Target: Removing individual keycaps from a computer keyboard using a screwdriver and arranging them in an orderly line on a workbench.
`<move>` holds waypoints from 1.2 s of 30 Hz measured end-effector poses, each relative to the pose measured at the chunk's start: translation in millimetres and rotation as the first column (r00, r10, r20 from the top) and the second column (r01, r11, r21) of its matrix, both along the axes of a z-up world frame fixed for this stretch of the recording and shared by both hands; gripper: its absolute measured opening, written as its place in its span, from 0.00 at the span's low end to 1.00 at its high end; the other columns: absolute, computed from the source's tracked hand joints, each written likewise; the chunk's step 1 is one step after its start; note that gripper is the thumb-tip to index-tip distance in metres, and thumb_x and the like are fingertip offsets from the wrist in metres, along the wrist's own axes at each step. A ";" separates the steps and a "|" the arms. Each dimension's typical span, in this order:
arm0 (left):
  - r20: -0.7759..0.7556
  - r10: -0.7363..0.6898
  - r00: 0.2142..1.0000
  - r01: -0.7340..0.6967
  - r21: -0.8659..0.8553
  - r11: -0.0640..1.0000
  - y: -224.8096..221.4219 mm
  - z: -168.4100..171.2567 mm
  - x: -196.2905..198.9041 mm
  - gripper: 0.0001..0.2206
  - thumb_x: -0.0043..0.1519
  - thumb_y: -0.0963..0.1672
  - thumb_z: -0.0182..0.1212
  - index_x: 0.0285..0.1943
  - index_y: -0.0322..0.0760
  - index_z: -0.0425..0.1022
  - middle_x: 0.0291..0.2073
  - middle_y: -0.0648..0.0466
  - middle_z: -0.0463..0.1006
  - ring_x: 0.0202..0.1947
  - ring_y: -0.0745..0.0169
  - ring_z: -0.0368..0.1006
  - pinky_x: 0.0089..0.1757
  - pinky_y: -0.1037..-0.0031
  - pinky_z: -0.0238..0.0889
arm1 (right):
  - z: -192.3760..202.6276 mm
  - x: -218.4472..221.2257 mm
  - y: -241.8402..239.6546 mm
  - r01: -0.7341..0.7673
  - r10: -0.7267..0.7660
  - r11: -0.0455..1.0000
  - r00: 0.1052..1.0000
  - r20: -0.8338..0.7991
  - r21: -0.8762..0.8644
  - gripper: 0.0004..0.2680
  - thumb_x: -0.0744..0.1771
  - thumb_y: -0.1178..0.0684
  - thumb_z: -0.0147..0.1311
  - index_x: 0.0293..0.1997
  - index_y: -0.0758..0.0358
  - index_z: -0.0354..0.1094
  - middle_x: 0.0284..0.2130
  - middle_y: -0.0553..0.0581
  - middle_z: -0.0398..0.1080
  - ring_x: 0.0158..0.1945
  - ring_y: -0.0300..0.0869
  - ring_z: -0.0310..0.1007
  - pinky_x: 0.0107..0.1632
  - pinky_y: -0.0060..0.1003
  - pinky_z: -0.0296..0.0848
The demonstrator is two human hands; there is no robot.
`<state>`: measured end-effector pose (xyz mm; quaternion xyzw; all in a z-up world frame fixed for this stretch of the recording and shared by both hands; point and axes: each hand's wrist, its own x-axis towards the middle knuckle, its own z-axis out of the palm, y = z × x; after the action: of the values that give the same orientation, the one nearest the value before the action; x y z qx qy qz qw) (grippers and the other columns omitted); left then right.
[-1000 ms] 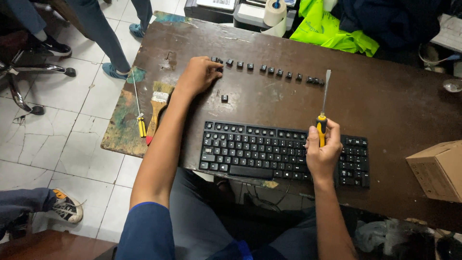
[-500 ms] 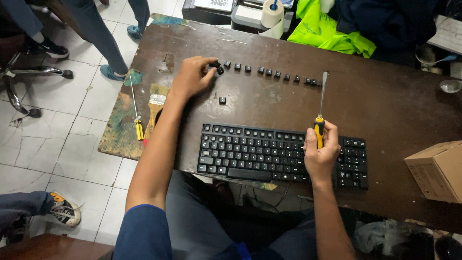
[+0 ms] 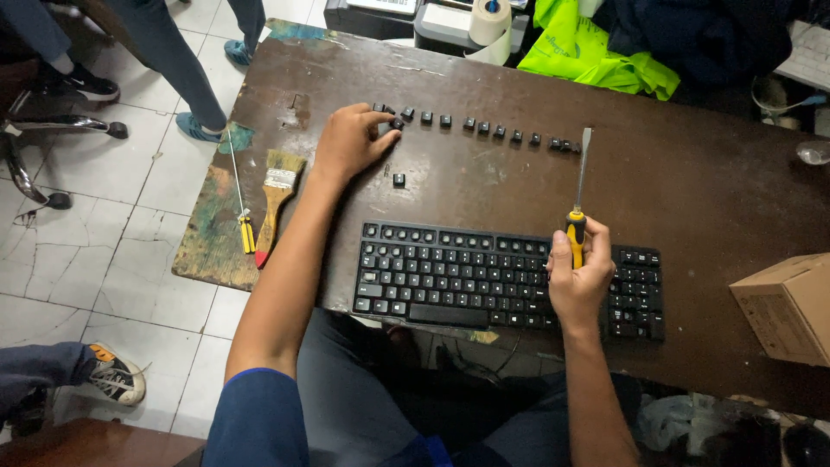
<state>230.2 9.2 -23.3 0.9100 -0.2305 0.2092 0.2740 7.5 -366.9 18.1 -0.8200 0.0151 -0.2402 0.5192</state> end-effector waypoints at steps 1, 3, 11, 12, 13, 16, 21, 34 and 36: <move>0.000 0.003 1.000 -0.003 -0.005 1.000 -0.6 -1.6 1.1 0.10 0.59 0.48 0.77 0.47 0.49 0.89 0.23 0.54 0.74 0.29 0.50 0.78 0.36 0.62 0.73 | -0.6 0.4 -0.2 0.003 -0.003 1.000 1.000 -0.002 0.001 0.11 0.74 0.54 0.54 0.60 0.71 0.67 0.20 0.58 0.70 0.21 0.41 0.70 0.26 0.34 0.67; -0.005 0.006 1.000 -0.006 -0.013 1.000 -2.3 -4.3 1.4 0.10 0.58 0.48 0.77 0.47 0.49 0.89 0.22 0.53 0.73 0.29 0.48 0.78 0.36 0.61 0.73 | -1.7 -0.2 -0.4 0.005 -0.005 1.000 1.000 -0.007 0.001 0.11 0.74 0.54 0.54 0.60 0.71 0.67 0.20 0.57 0.70 0.21 0.41 0.71 0.26 0.33 0.67; -0.054 0.063 0.997 -0.063 0.000 0.998 -9.9 4.5 -3.4 0.11 0.57 0.51 0.76 0.46 0.52 0.88 0.25 0.57 0.78 0.31 0.52 0.81 0.36 0.62 0.74 | -3.3 0.6 -0.5 -0.002 0.002 1.000 1.000 0.008 0.005 0.11 0.74 0.54 0.53 0.60 0.71 0.66 0.20 0.58 0.69 0.21 0.41 0.70 0.26 0.34 0.67; -0.054 0.062 0.997 -0.062 -0.001 0.998 -9.4 6.7 -3.2 0.11 0.57 0.51 0.76 0.46 0.52 0.88 0.25 0.57 0.78 0.31 0.52 0.81 0.36 0.62 0.74 | -3.1 0.6 -0.4 -0.001 0.001 1.000 1.000 0.008 0.004 0.11 0.74 0.54 0.53 0.60 0.71 0.66 0.20 0.58 0.69 0.21 0.41 0.70 0.26 0.34 0.67; -0.090 0.056 0.994 -0.057 -0.009 0.998 -8.9 8.9 -3.1 0.11 0.56 0.50 0.76 0.46 0.51 0.88 0.23 0.56 0.78 0.30 0.51 0.81 0.35 0.63 0.74 | -2.9 0.7 -0.4 -0.001 0.001 1.000 1.000 0.009 0.000 0.10 0.74 0.54 0.53 0.60 0.72 0.66 0.20 0.58 0.69 0.20 0.41 0.70 0.26 0.34 0.67; -0.171 0.004 0.985 -0.017 -0.076 0.997 -1.0 10.4 -3.2 0.12 0.54 0.48 0.76 0.45 0.48 0.88 0.22 0.54 0.78 0.30 0.49 0.81 0.36 0.62 0.73 | -4.0 1.4 -1.2 0.000 0.000 1.000 1.000 0.008 -0.006 0.10 0.74 0.55 0.53 0.59 0.72 0.66 0.20 0.58 0.69 0.20 0.41 0.70 0.25 0.34 0.67; -0.253 -0.072 0.965 0.030 -0.167 0.985 11.4 0.6 8.7 0.12 0.52 0.46 0.76 0.44 0.46 0.88 0.21 0.52 0.79 0.29 0.47 0.81 0.36 0.61 0.73 | -3.1 0.5 -0.8 0.000 0.000 1.000 1.000 -0.005 -0.003 0.10 0.74 0.55 0.53 0.60 0.70 0.66 0.20 0.58 0.70 0.20 0.41 0.70 0.25 0.33 0.67; -0.337 -0.099 0.936 0.042 -0.172 0.984 14.4 2.7 14.6 0.15 0.51 0.44 0.75 0.47 0.46 0.88 0.20 0.55 0.80 0.26 0.51 0.81 0.34 0.64 0.72 | -3.2 0.2 0.1 -0.003 0.003 1.000 1.000 -0.005 -0.012 0.10 0.74 0.55 0.54 0.60 0.71 0.66 0.20 0.57 0.69 0.19 0.41 0.69 0.25 0.33 0.68; -0.328 -0.091 0.940 0.035 -0.173 0.984 15.0 3.3 12.7 0.15 0.50 0.44 0.76 0.48 0.44 0.88 0.20 0.54 0.80 0.26 0.50 0.81 0.34 0.64 0.72 | -3.7 0.5 -0.1 -0.002 0.001 1.000 1.000 -0.017 -0.009 0.11 0.74 0.54 0.54 0.60 0.71 0.66 0.20 0.57 0.69 0.20 0.41 0.70 0.25 0.33 0.68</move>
<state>242.9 24.2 -20.0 0.8986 -0.1915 0.0613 0.3899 8.1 -366.9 14.4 -0.8245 0.0178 -0.2330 0.5154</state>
